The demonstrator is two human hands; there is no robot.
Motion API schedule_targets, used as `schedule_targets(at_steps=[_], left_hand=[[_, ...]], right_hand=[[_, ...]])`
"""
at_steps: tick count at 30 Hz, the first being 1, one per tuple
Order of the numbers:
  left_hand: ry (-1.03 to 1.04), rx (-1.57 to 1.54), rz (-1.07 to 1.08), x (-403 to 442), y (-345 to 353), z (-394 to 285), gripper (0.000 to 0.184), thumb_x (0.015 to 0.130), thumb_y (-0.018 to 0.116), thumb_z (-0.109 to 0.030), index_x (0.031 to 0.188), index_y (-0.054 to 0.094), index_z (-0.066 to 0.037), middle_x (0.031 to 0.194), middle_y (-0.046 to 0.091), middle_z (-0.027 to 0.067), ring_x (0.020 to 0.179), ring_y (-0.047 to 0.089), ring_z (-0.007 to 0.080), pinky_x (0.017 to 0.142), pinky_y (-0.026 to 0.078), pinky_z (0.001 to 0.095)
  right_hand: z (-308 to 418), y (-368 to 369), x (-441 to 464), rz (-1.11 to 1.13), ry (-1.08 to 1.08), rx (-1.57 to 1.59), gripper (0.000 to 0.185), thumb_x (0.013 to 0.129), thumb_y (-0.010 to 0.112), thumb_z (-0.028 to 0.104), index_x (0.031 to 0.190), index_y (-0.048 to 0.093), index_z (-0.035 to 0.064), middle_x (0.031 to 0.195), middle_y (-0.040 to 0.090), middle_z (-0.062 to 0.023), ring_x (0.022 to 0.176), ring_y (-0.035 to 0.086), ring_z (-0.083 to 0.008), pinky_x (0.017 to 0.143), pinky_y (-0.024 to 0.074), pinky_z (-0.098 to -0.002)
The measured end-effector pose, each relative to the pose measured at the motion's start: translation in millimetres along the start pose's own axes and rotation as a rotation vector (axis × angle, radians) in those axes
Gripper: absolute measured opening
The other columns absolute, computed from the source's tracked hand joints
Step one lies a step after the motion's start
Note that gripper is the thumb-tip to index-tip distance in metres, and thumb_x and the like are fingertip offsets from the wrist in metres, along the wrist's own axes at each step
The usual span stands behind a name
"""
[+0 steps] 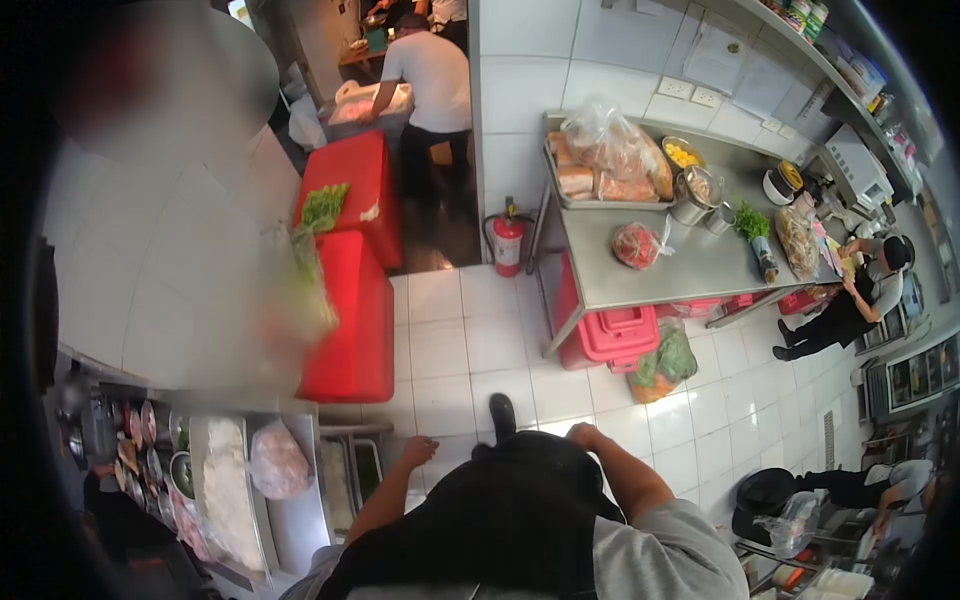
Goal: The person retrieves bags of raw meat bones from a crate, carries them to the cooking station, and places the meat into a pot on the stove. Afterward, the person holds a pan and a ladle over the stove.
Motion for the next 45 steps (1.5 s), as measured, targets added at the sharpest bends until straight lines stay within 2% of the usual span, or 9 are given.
schedule_targets(at_steps=[4, 11, 14, 17, 20, 23, 27, 35, 45], left_hand=[[0.266, 0.375, 0.155, -19.3, 49.3, 47.2, 0.045, 0.086, 0.054, -0.042, 0.073, 0.069, -0.002, 0.074, 0.068, 0.0153, 0.077, 0.064, 0.0363, 0.077, 0.050, 0.0474], [0.044, 0.324, 0.327, -74.4, 104.9, 91.8, 0.047, 0.088, 0.052, -0.040, 0.073, 0.069, 0.000, 0.069, 0.067, 0.0168, 0.065, 0.067, 0.0340, 0.072, 0.055, 0.0433], [0.136, 0.356, 0.300, -67.7, 125.3, 91.2, 0.044, 0.086, 0.053, -0.039, 0.077, 0.069, 0.002, 0.073, 0.066, 0.0188, 0.067, 0.066, 0.0347, 0.072, 0.055, 0.0438], [0.198, 0.411, 0.260, -49.4, 138.7, 73.4, 0.042, 0.085, 0.055, -0.038, 0.087, 0.070, 0.002, 0.093, 0.067, 0.0247, 0.088, 0.066, 0.0377, 0.082, 0.052, 0.0452], [-0.182, 0.171, 0.273, -54.3, 120.4, 10.2, 0.042, 0.084, 0.055, -0.038, 0.093, 0.069, 0.001, 0.104, 0.064, 0.0260, 0.100, 0.061, 0.0397, 0.087, 0.050, 0.0456], [-0.002, 0.284, 0.154, -45.3, 117.8, -40.5, 0.039, 0.086, 0.055, -0.037, 0.074, 0.069, -0.003, 0.062, 0.065, 0.0133, 0.059, 0.065, 0.0261, 0.072, 0.054, 0.0408], [0.063, 0.273, 0.156, -28.0, 123.4, -91.9, 0.040, 0.081, 0.058, -0.038, 0.089, 0.070, 0.000, 0.097, 0.067, 0.0226, 0.095, 0.063, 0.0390, 0.085, 0.051, 0.0446], [0.133, 0.194, 0.009, -33.7, 155.9, -162.1, 0.035, 0.079, 0.061, -0.035, 0.087, 0.071, -0.003, 0.094, 0.067, 0.0201, 0.091, 0.064, 0.0371, 0.082, 0.051, 0.0439], [-0.092, 0.186, -0.072, -116.8, 202.7, -134.8, 0.044, 0.086, 0.054, -0.042, 0.088, 0.070, -0.001, 0.094, 0.067, 0.0215, 0.095, 0.063, 0.0371, 0.085, 0.049, 0.0447]], right_hand=[[-23.4, 44.2, -2.8, 0.200, -0.109, -0.304, 0.040, 0.081, 0.055, 0.043, 0.109, 0.068, 0.0188, 0.111, 0.066, -0.0113, 0.104, 0.062, -0.0295, 0.090, 0.0495, -0.0387], [-35.0, 50.5, -27.7, 0.227, -0.067, -0.340, 0.037, 0.084, 0.052, 0.041, 0.113, 0.066, 0.0207, 0.116, 0.064, -0.0111, 0.108, 0.060, -0.0298, 0.092, 0.0486, -0.0386], [-48.6, 59.7, -38.8, 0.051, -0.105, -0.174, 0.034, 0.078, 0.057, 0.044, 0.091, 0.070, 0.0148, 0.098, 0.067, -0.0150, 0.093, 0.064, -0.0346, 0.080, 0.0508, -0.0430], [-43.5, 42.6, -59.6, -0.064, -0.050, -0.037, 0.033, 0.076, 0.058, 0.044, 0.083, 0.070, 0.0139, 0.090, 0.068, -0.0166, 0.086, 0.065, -0.0370, 0.074, 0.0521, -0.0458], [-37.8, 25.4, -80.4, -0.054, -0.022, 0.022, 0.033, 0.076, 0.059, 0.044, 0.087, 0.071, 0.0161, 0.096, 0.068, -0.0157, 0.092, 0.065, -0.0351, 0.080, 0.0520, -0.0440], [-51.4, 29.5, -92.5, -0.113, -0.006, 0.191, 0.039, 0.075, 0.060, 0.047, 0.099, 0.071, 0.0187, 0.106, 0.068, -0.0117, 0.106, 0.061, -0.0300, 0.089, 0.0498, -0.0379], [-63.4, 26.8, -125.9, -0.074, -0.059, 0.260, 0.045, 0.075, 0.059, 0.049, 0.103, 0.069, 0.0151, 0.105, 0.067, -0.0139, 0.102, 0.063, -0.0302, 0.087, 0.0497, -0.0376], [-207.0, 115.9, -149.8, 0.045, -0.140, 0.113, 0.045, 0.072, 0.060, 0.049, 0.094, 0.070, 0.0103, 0.096, 0.067, -0.0185, 0.090, 0.064, -0.0364, 0.079, 0.0500, -0.0429], [-229.7, 105.9, -133.6, 0.027, -0.164, 0.023, 0.042, 0.075, 0.060, 0.046, 0.093, 0.070, 0.0090, 0.098, 0.067, -0.0189, 0.093, 0.063, -0.0374, 0.081, 0.0503, -0.0412]])
Point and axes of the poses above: each hand's wrist, its own x-axis towards the middle knuckle, its own y-axis out of the palm, z = x × y, the point moved 3 cm from there along x, towards the middle knuckle
